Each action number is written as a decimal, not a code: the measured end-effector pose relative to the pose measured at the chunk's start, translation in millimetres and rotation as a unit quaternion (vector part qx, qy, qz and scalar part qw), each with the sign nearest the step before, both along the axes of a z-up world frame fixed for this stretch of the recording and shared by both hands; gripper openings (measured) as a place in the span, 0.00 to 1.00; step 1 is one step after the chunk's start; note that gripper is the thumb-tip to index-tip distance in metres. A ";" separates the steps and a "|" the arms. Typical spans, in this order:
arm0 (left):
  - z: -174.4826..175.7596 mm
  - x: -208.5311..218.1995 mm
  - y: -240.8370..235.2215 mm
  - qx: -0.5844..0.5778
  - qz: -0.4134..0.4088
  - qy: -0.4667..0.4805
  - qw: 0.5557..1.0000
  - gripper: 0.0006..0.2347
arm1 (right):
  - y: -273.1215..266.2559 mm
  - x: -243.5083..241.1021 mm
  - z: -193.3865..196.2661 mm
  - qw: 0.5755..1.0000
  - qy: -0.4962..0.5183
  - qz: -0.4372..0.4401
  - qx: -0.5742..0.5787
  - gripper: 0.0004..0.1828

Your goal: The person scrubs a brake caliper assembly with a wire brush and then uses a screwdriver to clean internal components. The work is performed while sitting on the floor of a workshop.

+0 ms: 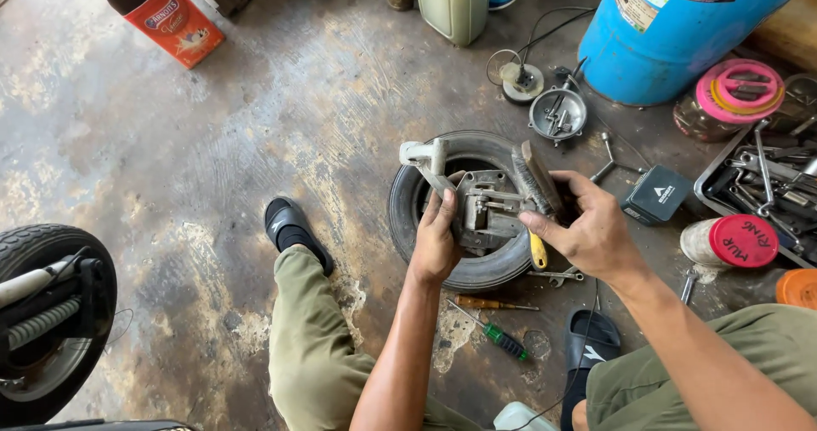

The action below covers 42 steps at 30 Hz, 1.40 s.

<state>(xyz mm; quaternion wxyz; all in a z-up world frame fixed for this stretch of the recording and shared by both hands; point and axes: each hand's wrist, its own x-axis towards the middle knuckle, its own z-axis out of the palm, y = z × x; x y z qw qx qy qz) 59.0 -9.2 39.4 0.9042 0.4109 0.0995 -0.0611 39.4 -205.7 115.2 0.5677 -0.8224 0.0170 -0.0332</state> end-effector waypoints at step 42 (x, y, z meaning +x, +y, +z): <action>34.7 -2.0 36.1 -0.020 0.144 0.041 0.989 0.20 | -16.3 33.4 -8.6 0.974 -0.094 0.095 -0.183 0.29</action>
